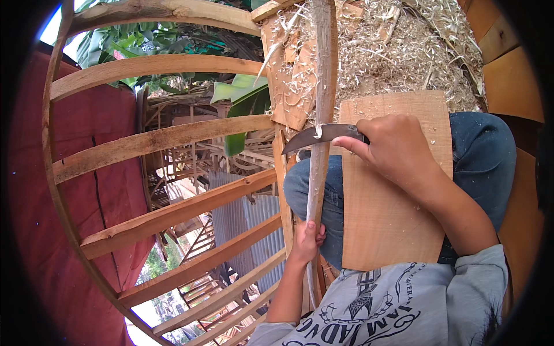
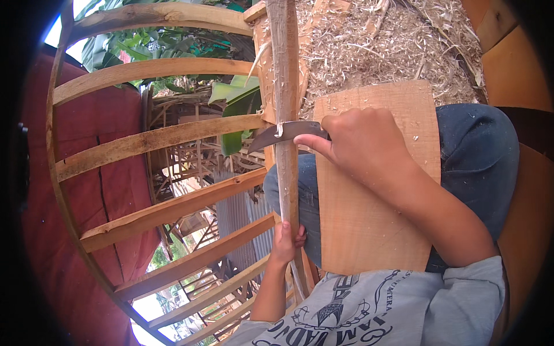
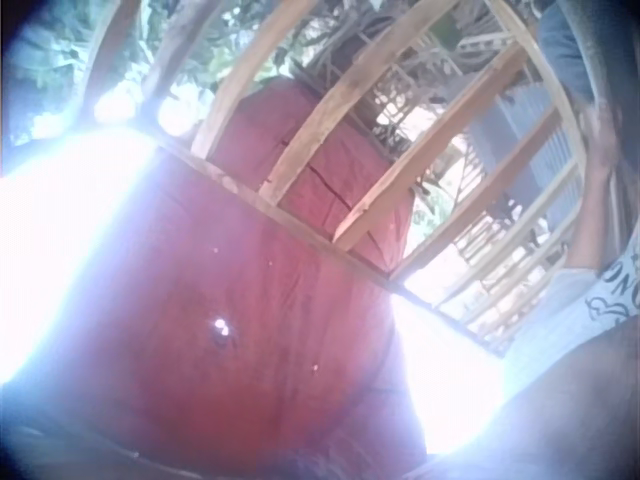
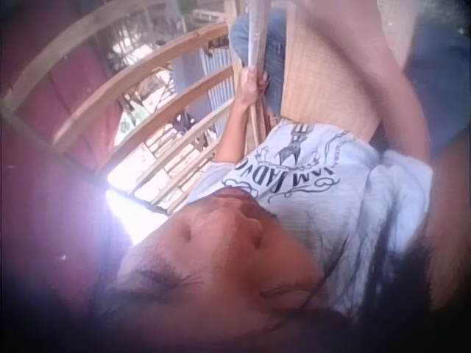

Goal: The person sits on the floor of a wooden structure and uses a curved blade to shave and smooth a long, thin piece of wood. They hold the wood with their left hand and repeatedly scrape the surface with the tool in their right hand, producing wood shavings that accumulate on the floor.

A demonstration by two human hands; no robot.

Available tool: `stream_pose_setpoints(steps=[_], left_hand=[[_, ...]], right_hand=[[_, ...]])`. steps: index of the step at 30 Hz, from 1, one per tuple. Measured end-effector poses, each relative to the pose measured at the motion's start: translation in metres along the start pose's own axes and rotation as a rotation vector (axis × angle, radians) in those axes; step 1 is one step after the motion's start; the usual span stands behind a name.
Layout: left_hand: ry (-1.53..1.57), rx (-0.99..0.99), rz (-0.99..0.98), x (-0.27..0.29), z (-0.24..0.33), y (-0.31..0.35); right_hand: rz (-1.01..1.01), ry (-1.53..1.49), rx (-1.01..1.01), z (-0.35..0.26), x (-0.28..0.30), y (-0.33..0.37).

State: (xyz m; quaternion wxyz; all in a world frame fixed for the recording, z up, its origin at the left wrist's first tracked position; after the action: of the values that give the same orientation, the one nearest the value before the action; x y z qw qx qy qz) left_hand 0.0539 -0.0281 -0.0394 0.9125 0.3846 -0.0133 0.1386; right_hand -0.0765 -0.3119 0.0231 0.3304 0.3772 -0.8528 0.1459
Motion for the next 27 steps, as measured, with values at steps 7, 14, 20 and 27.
stream_pose_setpoints(steps=[7,14,20,27], left_hand=[[0.036,-0.002,-0.008,-0.006,0.008,0.001],[0.034,-0.027,-0.065,-0.004,0.002,0.005],[0.037,-0.035,-0.047,0.001,-0.011,0.002],[0.017,0.013,-0.044,-0.005,0.002,-0.004]], right_hand=[[-0.065,0.057,0.115,-0.017,-0.011,0.002],[-0.239,0.165,0.304,-0.052,-0.047,0.035],[-0.1,0.17,0.235,-0.041,-0.019,0.023],[0.034,0.081,0.06,-0.006,0.009,0.001]])
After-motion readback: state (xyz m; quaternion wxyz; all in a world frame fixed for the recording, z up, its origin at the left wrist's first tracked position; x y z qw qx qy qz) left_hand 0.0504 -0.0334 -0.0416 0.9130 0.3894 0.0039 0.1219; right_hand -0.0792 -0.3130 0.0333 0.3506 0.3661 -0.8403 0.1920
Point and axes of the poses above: each hand's wrist, its own y-axis away from the middle knuckle, its own x-axis out of the back of the hand, z = x × y, the point moved 9 cm from there along -y, towards the middle knuckle, and after that the axes turned 9 degrees about -z, right-handed, at the moved point
